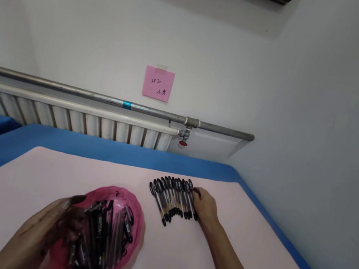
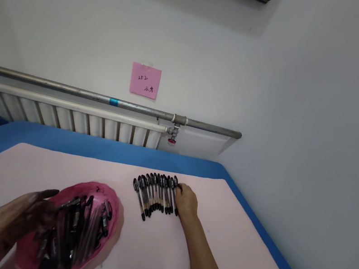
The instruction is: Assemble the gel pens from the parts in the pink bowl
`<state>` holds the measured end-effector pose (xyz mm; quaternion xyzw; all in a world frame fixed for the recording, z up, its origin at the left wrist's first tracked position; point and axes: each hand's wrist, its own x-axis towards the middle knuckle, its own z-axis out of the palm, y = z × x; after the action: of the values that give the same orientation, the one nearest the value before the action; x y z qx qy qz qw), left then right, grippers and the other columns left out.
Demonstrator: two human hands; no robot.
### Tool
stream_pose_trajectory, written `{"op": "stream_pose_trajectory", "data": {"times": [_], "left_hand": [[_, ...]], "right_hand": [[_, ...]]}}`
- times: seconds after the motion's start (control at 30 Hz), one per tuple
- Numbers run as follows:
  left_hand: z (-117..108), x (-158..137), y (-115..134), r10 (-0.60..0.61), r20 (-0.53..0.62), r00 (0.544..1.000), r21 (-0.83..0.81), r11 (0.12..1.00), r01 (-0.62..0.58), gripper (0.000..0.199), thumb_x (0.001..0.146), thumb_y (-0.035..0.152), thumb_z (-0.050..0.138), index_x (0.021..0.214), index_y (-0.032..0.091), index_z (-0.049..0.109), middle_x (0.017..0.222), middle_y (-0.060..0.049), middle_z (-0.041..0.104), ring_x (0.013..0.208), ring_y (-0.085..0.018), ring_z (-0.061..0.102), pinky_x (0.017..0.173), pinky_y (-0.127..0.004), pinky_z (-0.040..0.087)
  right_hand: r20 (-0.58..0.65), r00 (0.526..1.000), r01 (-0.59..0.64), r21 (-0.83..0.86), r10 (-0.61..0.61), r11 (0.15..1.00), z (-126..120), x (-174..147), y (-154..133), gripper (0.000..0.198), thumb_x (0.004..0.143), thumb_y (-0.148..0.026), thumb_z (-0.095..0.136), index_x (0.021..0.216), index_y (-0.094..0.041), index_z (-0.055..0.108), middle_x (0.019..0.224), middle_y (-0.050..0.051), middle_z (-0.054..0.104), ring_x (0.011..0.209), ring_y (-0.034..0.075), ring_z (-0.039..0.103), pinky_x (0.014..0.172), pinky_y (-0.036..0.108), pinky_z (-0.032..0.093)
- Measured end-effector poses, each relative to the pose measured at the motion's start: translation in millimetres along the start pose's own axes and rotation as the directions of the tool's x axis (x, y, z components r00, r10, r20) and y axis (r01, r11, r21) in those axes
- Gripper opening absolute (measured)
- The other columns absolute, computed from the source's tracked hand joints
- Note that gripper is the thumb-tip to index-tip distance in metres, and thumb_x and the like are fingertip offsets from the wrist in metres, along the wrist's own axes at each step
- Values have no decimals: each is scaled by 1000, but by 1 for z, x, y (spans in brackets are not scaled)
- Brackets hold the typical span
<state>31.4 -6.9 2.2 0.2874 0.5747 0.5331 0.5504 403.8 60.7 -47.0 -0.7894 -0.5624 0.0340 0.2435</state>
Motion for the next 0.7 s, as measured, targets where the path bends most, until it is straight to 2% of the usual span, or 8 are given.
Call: {"op": "stream_pose_trajectory", "data": {"times": [0.13,0.2,0.3,0.37,0.43,0.57,0.63,0.7], "left_hand": [[-15,13,0,76,88,993,-59,996,-71,48,55,43,75,94,18,66,71,-5,69,63,-20,62,57,-28,50],[-20,19,0,144,50,988,-90,986,-139,44,59,42,73,94,17,64,69,-3,68,58,-16,59,54,-25,48],[-26,26,1,243,-80,967,-48,968,-247,37,63,43,69,87,16,63,60,1,62,49,-10,50,45,-21,40],[-29,30,1,311,-115,943,65,950,-305,32,65,40,67,86,16,63,60,3,59,50,-10,47,46,-21,39],[-30,32,0,352,-122,928,236,918,-317,27,67,37,64,85,17,65,65,1,61,56,-12,51,51,-23,41],[-28,32,-5,442,30,896,546,744,-386,16,72,30,55,79,19,65,85,-4,64,79,-18,59,72,-32,46],[-26,32,-10,482,140,865,645,618,-449,16,75,26,50,78,19,65,89,-5,63,85,-20,58,78,-35,46],[-24,33,-17,507,216,835,720,495,-487,18,76,23,48,81,19,65,98,-8,61,94,-22,56,85,-38,45]], "right_hand": [[-26,999,24,0,-24,1000,-3,-3,-1,29,80,-19,42,95,-17,67,98,9,68,93,21,61,82,30,44],[-60,998,25,26,-23,999,-7,-6,-6,29,80,-20,42,94,-17,67,95,9,68,91,22,61,81,32,44],[-122,991,65,101,-52,993,-15,-13,-21,33,82,-26,38,103,-16,62,105,11,64,97,24,59,85,37,44],[-189,973,171,194,-134,966,-19,-22,-39,29,81,-30,40,97,-19,63,102,9,65,94,22,60,82,35,46],[-230,930,344,278,-286,897,-23,-36,-62,25,82,-32,42,90,-21,63,94,6,66,88,21,62,78,32,47],[-199,793,605,379,-576,701,-37,-66,-123,19,84,-28,45,87,-22,63,85,5,67,78,18,63,68,28,48],[-178,761,630,430,-624,647,-45,-76,-155,17,85,-24,45,88,-22,62,85,4,66,77,16,62,65,26,47],[-178,737,643,480,-652,597,-49,-81,-183,17,85,-20,46,87,-21,62,85,4,66,79,15,61,69,26,46]]}}
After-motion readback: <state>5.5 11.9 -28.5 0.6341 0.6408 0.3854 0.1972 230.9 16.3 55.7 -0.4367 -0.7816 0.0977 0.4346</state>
